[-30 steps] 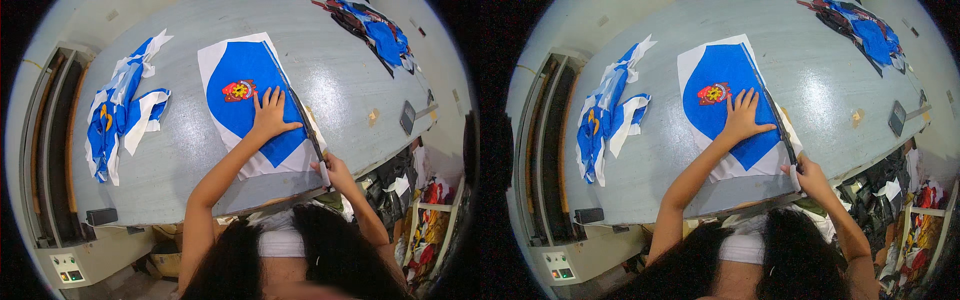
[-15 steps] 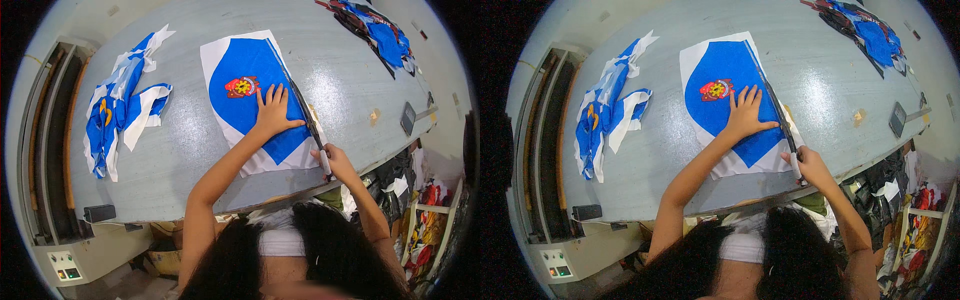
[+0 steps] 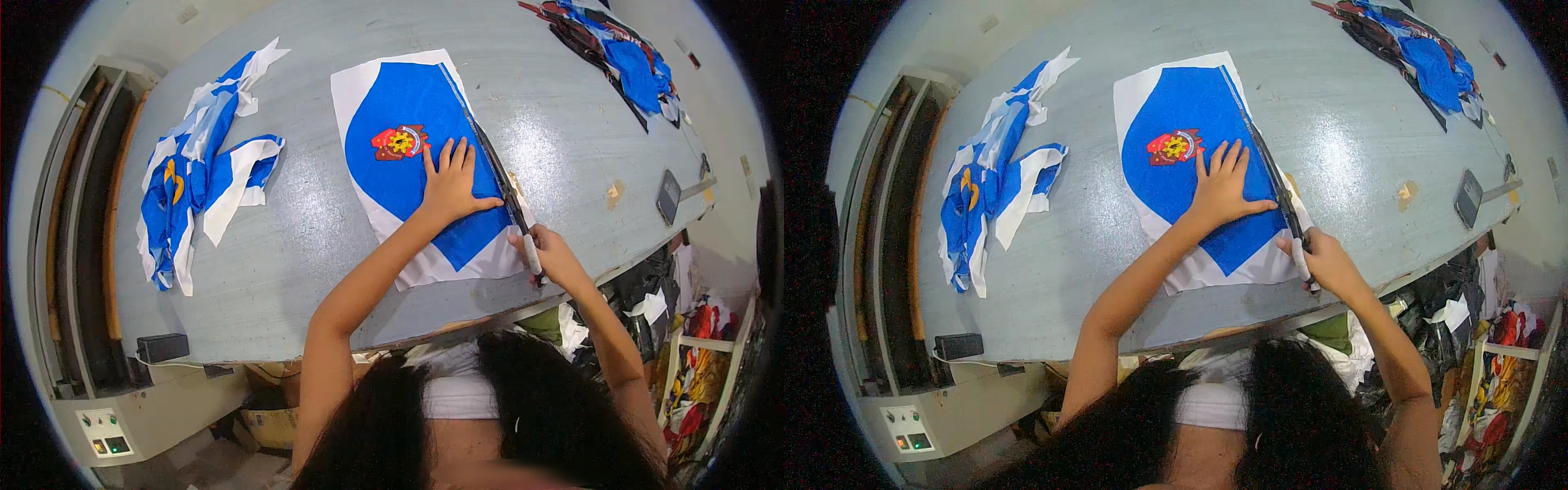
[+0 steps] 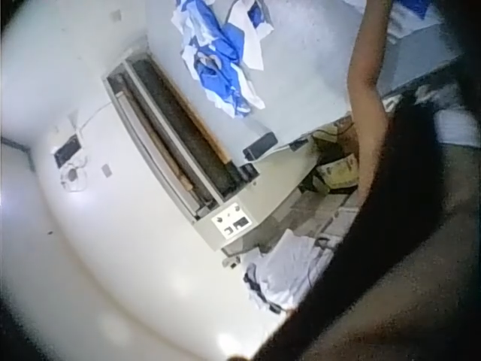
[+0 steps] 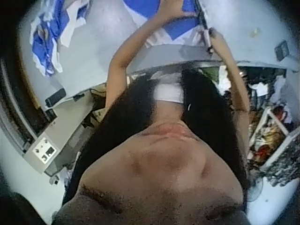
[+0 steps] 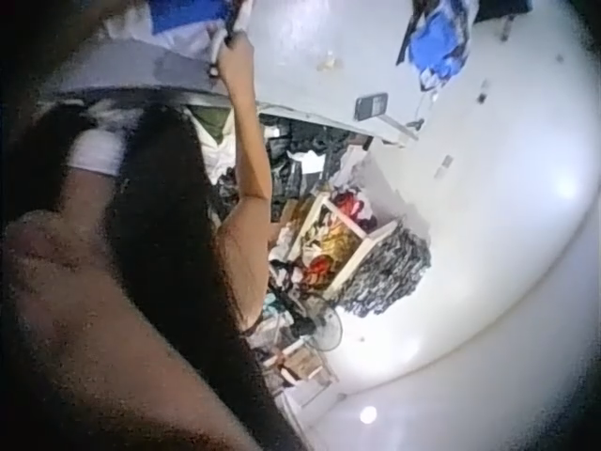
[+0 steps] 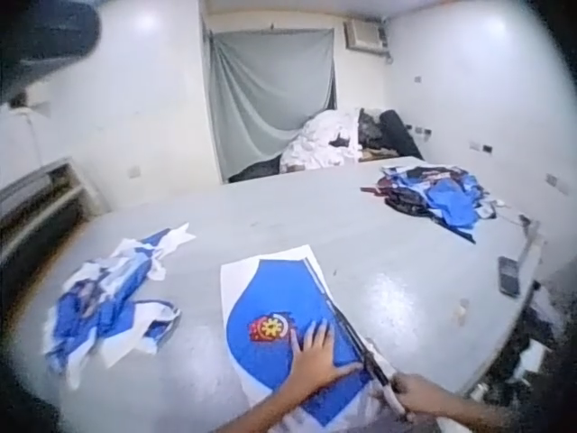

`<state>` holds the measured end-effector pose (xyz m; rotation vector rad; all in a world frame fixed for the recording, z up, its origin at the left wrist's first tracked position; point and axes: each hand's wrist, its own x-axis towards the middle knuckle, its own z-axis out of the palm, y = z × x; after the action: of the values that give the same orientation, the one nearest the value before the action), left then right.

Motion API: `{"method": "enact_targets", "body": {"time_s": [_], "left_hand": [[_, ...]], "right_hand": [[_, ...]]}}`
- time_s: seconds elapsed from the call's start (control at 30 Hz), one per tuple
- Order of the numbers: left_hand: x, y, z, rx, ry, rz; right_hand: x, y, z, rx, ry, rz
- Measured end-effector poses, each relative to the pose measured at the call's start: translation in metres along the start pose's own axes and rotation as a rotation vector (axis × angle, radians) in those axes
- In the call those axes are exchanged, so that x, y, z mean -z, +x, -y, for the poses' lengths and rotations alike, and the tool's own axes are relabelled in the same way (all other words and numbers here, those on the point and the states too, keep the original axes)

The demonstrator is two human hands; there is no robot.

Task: Cutting pieces of fabric with scissors on a textile work table.

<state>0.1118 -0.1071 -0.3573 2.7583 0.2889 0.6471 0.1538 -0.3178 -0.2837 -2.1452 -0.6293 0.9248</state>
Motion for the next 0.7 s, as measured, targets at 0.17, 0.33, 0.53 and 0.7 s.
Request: {"method": "enact_targets", "body": {"time_s": [0.17,0.33,0.53,0.7], "left_hand": [[0.001,0.0,0.001,0.009,-0.024,0.002],[0.0,0.0,0.0,0.007,-0.011,0.007],[0.002,0.0,0.0,0.011,-0.013,0.011],[0.0,0.0,0.0,0.007,-0.006,-0.002]], "right_hand": [[0.005,0.012,0.021,-0.102,0.057,0.126],[0.005,0.022,0.023,-0.057,-0.085,0.076],[0.002,0.026,0.014,-0.029,-0.153,0.026],[0.001,0.013,0.026,-0.056,-0.061,-0.003]]}}
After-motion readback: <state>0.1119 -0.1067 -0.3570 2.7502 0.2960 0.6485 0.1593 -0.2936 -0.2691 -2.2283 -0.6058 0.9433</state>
